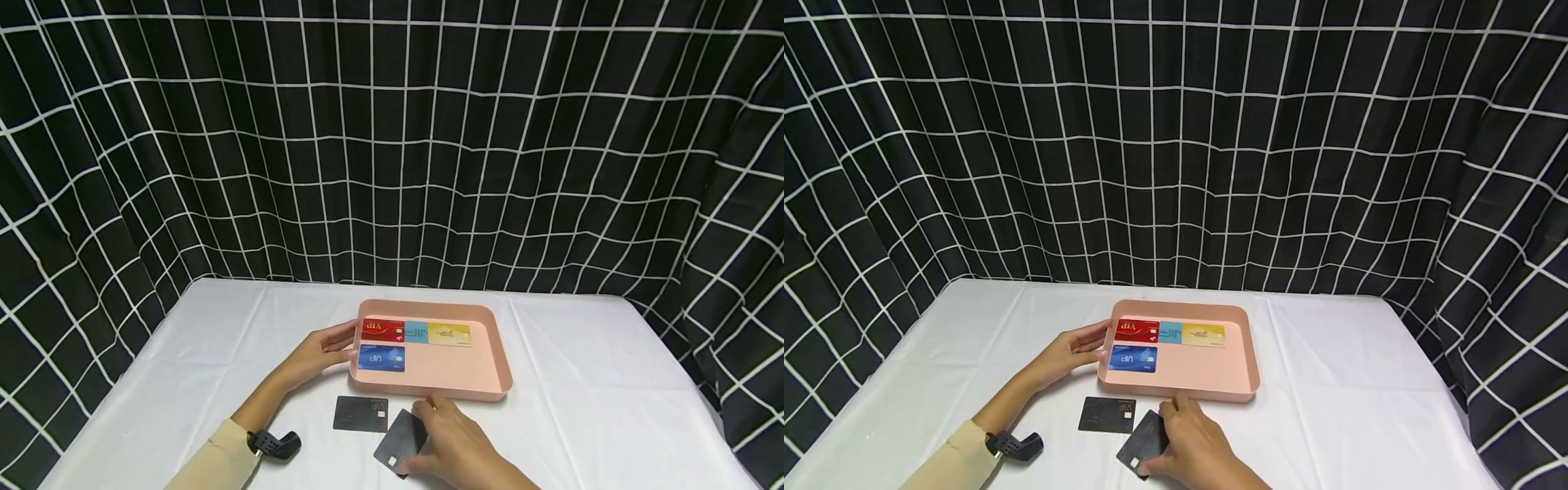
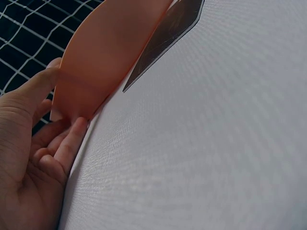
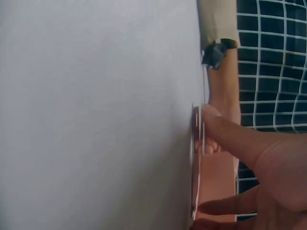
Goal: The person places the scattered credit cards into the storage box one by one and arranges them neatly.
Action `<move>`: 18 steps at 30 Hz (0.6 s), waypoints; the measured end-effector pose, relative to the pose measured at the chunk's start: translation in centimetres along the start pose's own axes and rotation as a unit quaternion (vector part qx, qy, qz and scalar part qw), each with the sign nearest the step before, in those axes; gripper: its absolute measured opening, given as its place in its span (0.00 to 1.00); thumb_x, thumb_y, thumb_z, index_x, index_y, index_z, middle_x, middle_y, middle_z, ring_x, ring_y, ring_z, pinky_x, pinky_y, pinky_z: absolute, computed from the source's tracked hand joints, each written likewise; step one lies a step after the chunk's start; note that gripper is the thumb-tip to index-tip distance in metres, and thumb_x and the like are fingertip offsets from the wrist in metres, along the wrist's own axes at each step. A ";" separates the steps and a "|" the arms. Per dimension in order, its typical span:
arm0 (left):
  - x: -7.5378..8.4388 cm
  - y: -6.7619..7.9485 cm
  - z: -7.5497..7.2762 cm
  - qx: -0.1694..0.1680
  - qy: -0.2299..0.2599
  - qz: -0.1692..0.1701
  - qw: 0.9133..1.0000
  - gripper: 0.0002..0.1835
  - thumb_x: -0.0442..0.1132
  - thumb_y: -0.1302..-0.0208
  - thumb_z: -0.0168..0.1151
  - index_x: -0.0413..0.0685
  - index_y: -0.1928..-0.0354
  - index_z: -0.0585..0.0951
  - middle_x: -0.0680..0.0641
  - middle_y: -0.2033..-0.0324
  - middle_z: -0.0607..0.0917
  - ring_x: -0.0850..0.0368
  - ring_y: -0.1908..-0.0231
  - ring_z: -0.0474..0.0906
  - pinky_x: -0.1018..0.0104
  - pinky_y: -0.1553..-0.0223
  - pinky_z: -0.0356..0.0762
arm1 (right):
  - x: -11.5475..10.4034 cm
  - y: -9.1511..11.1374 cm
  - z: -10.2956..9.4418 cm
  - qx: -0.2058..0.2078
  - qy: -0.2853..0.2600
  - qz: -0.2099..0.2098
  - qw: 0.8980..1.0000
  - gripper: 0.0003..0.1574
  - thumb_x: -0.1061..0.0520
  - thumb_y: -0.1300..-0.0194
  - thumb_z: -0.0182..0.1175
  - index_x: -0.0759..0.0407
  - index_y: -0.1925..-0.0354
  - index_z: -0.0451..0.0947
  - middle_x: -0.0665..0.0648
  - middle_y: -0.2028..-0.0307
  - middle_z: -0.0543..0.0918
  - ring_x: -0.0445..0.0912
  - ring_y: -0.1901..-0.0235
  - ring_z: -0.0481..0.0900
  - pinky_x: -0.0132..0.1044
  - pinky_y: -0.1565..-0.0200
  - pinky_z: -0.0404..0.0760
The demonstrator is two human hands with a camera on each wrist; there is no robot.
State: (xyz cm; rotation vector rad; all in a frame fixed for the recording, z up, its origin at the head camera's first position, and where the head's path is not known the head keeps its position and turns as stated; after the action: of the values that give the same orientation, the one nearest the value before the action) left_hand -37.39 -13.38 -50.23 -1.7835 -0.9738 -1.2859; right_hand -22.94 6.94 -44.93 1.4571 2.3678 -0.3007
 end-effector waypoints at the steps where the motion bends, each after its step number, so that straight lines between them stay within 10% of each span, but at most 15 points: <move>1: 0.1 0.0 0.0 -0.001 0.000 0.001 1.000 0.38 0.41 0.32 0.69 0.44 0.24 0.64 0.45 0.26 0.67 0.48 0.29 0.67 0.60 0.34 0.71 | 0.0 0.0 0.1 -0.005 0.002 -0.001 1.000 0.57 0.31 0.64 0.81 0.67 0.45 0.79 0.62 0.48 0.76 0.50 0.52 0.73 0.52 0.55 0.83; 18: 0.1 0.1 0.1 -0.001 -0.001 0.000 1.000 0.38 0.41 0.32 0.68 0.45 0.24 0.64 0.45 0.26 0.67 0.47 0.29 0.66 0.61 0.35 0.72 | -0.6 0.3 1.0 -0.015 0.074 -0.063 0.995 0.58 0.29 0.60 0.78 0.67 0.44 0.76 0.56 0.53 0.70 0.47 0.57 0.67 0.36 0.69 0.78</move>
State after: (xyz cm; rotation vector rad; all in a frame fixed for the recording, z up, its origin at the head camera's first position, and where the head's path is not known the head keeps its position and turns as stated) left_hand -37.26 -13.31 -50.18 -1.7866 -0.9748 -1.2862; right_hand -22.20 6.23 -45.61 1.3636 2.5769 -0.1931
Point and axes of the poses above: each hand's wrist, its own y-axis away from the middle knuckle, its own z-axis out of the palm, x = y × z, the point moved 9 cm from there along -y, towards the middle knuckle
